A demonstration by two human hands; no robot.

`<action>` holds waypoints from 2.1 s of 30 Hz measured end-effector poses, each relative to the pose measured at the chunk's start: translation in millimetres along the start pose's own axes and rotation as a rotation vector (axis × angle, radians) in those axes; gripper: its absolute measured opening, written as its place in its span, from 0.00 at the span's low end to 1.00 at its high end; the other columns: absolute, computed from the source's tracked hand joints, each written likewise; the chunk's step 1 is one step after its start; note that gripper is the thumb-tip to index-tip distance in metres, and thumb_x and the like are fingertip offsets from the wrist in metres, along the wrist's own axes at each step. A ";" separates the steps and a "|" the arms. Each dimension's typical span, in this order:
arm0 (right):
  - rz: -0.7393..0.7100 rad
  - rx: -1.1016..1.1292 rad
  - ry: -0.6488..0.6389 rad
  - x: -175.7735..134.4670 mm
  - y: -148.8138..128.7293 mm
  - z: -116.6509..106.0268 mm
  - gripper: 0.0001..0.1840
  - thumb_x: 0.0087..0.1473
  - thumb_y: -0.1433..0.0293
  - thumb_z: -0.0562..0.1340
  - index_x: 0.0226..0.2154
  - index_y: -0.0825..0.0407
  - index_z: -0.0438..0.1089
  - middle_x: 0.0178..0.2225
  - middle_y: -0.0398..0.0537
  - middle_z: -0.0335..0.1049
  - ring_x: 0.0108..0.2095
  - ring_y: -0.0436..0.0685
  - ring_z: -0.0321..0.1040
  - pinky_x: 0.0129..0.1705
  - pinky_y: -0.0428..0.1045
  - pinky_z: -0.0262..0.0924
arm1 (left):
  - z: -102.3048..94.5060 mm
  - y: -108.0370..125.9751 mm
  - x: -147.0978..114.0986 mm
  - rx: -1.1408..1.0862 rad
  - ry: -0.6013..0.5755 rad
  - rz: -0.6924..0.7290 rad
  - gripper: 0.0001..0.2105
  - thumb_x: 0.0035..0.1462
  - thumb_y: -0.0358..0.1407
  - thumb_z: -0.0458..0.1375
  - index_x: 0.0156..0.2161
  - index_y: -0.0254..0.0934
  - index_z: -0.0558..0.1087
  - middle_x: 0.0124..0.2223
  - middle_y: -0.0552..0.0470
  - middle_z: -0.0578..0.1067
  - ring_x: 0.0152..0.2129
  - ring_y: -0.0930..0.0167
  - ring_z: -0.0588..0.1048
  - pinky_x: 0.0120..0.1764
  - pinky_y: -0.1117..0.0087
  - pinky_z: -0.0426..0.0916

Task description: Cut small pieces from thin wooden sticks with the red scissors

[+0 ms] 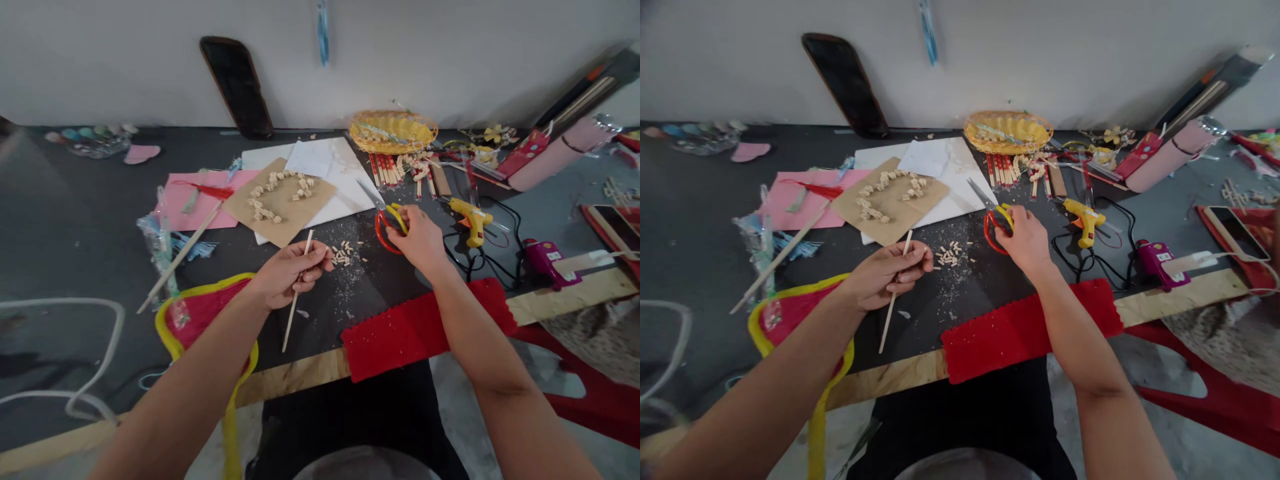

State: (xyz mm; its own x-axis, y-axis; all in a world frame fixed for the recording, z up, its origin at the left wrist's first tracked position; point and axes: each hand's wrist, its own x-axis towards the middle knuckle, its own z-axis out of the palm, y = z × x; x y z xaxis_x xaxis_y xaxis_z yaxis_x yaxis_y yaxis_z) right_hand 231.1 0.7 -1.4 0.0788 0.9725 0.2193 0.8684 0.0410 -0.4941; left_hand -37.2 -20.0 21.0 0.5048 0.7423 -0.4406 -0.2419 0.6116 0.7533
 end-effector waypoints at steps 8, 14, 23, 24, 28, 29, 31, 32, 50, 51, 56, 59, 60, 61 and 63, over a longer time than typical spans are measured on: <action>-0.134 0.727 0.059 -5.1 -15.0 -5.7 0.37 0.52 0.55 0.63 0.60 0.39 0.48 0.42 0.46 0.68 0.35 0.54 0.69 0.37 0.55 0.72 | 0.6 0.2 -1.4 -0.027 -0.023 0.027 0.15 0.48 0.39 0.69 0.30 0.31 0.69 0.26 0.53 0.72 0.14 0.84 0.58 0.12 0.86 0.48; -0.472 0.319 -0.235 -25.8 -33.7 -11.6 0.42 0.45 0.54 0.70 0.60 0.44 0.58 0.49 0.53 0.66 0.46 0.62 0.68 0.48 0.60 0.68 | -1.5 1.7 -4.4 -0.093 -0.068 0.063 0.13 0.47 0.36 0.68 0.30 0.31 0.68 0.26 0.52 0.73 0.13 0.84 0.58 0.11 0.86 0.47; -0.566 0.177 -0.367 -32.3 -42.9 -10.3 0.40 0.47 0.50 0.67 0.59 0.45 0.61 0.52 0.54 0.67 0.53 0.64 0.66 0.53 0.58 0.66 | -7.6 -1.5 -5.8 -0.143 -0.098 0.081 0.12 0.47 0.31 0.67 0.32 0.34 0.66 0.26 0.50 0.75 0.12 0.82 0.60 0.12 0.85 0.46; -0.562 0.188 -0.373 -32.2 -43.0 -10.5 0.40 0.47 0.50 0.68 0.59 0.44 0.61 0.52 0.54 0.67 0.53 0.64 0.66 0.53 0.59 0.66 | -7.9 -1.9 -5.7 -0.142 -0.099 0.078 0.12 0.47 0.31 0.67 0.32 0.34 0.67 0.26 0.50 0.75 0.12 0.82 0.60 0.12 0.85 0.46; -0.567 0.260 -0.393 -31.9 -44.0 -11.4 0.39 0.48 0.52 0.68 0.59 0.44 0.61 0.52 0.53 0.67 0.53 0.62 0.67 0.54 0.58 0.64 | -8.0 -2.3 -6.0 -0.135 -0.099 0.078 0.11 0.47 0.32 0.67 0.33 0.32 0.68 0.26 0.50 0.74 0.12 0.82 0.60 0.12 0.84 0.45; -0.568 0.265 -0.398 -31.9 -44.4 -11.5 0.39 0.47 0.52 0.68 0.59 0.45 0.61 0.52 0.53 0.67 0.53 0.62 0.67 0.54 0.58 0.64 | -7.8 -2.1 -6.1 -0.134 -0.097 0.078 0.11 0.47 0.32 0.67 0.32 0.32 0.68 0.26 0.50 0.74 0.12 0.82 0.60 0.12 0.84 0.45; -0.568 0.265 -0.410 -31.7 -44.8 -11.5 0.39 0.47 0.52 0.69 0.59 0.47 0.62 0.52 0.54 0.67 0.53 0.63 0.67 0.55 0.57 0.64 | -7.2 -1.4 -6.4 -0.130 -0.088 0.074 0.11 0.47 0.31 0.67 0.31 0.32 0.67 0.26 0.50 0.74 0.12 0.82 0.60 0.12 0.84 0.45; -0.567 0.266 -0.416 -31.7 -44.9 -11.4 0.39 0.47 0.52 0.69 0.59 0.47 0.63 0.52 0.54 0.67 0.53 0.63 0.67 0.55 0.57 0.64 | -6.9 -1.1 -6.4 -0.128 -0.081 0.070 0.11 0.46 0.31 0.67 0.31 0.32 0.67 0.25 0.50 0.74 0.12 0.82 0.60 0.12 0.84 0.46; -0.606 0.298 -0.409 -31.8 -40.7 -5.6 0.37 0.48 0.54 0.69 0.59 0.45 0.64 0.51 0.52 0.70 0.52 0.61 0.69 0.54 0.56 0.65 | -2.5 -1.5 -6.5 -0.094 -0.014 0.108 0.11 0.44 0.29 0.67 0.29 0.31 0.68 0.23 0.50 0.73 0.12 0.83 0.58 0.13 0.84 0.46; -0.608 0.282 -0.403 -31.9 -40.4 -5.4 0.37 0.47 0.53 0.69 0.58 0.45 0.64 0.51 0.52 0.70 0.52 0.61 0.69 0.54 0.56 0.65 | -2.5 -1.6 -6.2 -0.094 -0.010 0.106 0.11 0.43 0.29 0.67 0.29 0.31 0.68 0.23 0.50 0.73 0.12 0.83 0.58 0.13 0.84 0.46; -0.575 0.248 -0.378 -35.2 -41.0 -4.8 0.34 0.50 0.54 0.68 0.57 0.45 0.65 0.52 0.51 0.71 0.51 0.59 0.71 0.52 0.53 0.67 | -3.4 -1.0 -4.8 -0.108 -0.048 0.096 0.12 0.43 0.32 0.70 0.27 0.29 0.70 0.24 0.50 0.73 0.12 0.84 0.58 0.12 0.84 0.46; -0.533 0.245 -0.370 -36.7 -42.6 -5.2 0.35 0.49 0.53 0.68 0.57 0.45 0.65 0.52 0.50 0.71 0.48 0.58 0.72 0.50 0.52 0.68 | -3.2 0.6 -5.7 -0.105 -0.074 0.099 0.13 0.44 0.34 0.70 0.25 0.28 0.70 0.24 0.50 0.73 0.12 0.84 0.57 0.12 0.84 0.45; -0.518 0.242 -0.363 -36.5 -42.8 -5.6 0.35 0.49 0.52 0.68 0.58 0.45 0.64 0.51 0.51 0.71 0.48 0.58 0.72 0.50 0.52 0.68 | -2.9 1.1 -6.2 -0.102 -0.080 0.100 0.13 0.44 0.34 0.70 0.26 0.28 0.70 0.25 0.50 0.73 0.12 0.84 0.57 0.12 0.84 0.45; -0.504 0.242 -0.350 -36.0 -42.7 -6.0 0.35 0.49 0.52 0.67 0.58 0.45 0.64 0.50 0.51 0.71 0.47 0.58 0.72 0.49 0.52 0.68 | -2.5 1.6 -6.6 -0.101 -0.086 0.102 0.13 0.45 0.34 0.69 0.26 0.28 0.70 0.25 0.51 0.73 0.12 0.84 0.57 0.12 0.84 0.45; -0.493 0.261 -0.319 -34.2 -41.9 -7.2 0.36 0.49 0.52 0.67 0.57 0.46 0.64 0.49 0.52 0.71 0.46 0.59 0.72 0.48 0.53 0.68 | -1.9 1.9 -7.1 -0.105 -0.097 0.111 0.12 0.46 0.34 0.69 0.27 0.29 0.70 0.25 0.52 0.72 0.12 0.84 0.56 0.12 0.85 0.44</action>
State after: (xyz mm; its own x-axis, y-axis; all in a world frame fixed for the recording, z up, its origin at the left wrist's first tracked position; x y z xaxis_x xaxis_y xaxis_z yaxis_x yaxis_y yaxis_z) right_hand 195.5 -36.0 17.9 -0.4835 0.8441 0.2318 0.6149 0.5160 -0.5963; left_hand -42.8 -23.6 24.6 0.5464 0.7802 -0.3044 -0.3835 0.5562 0.7373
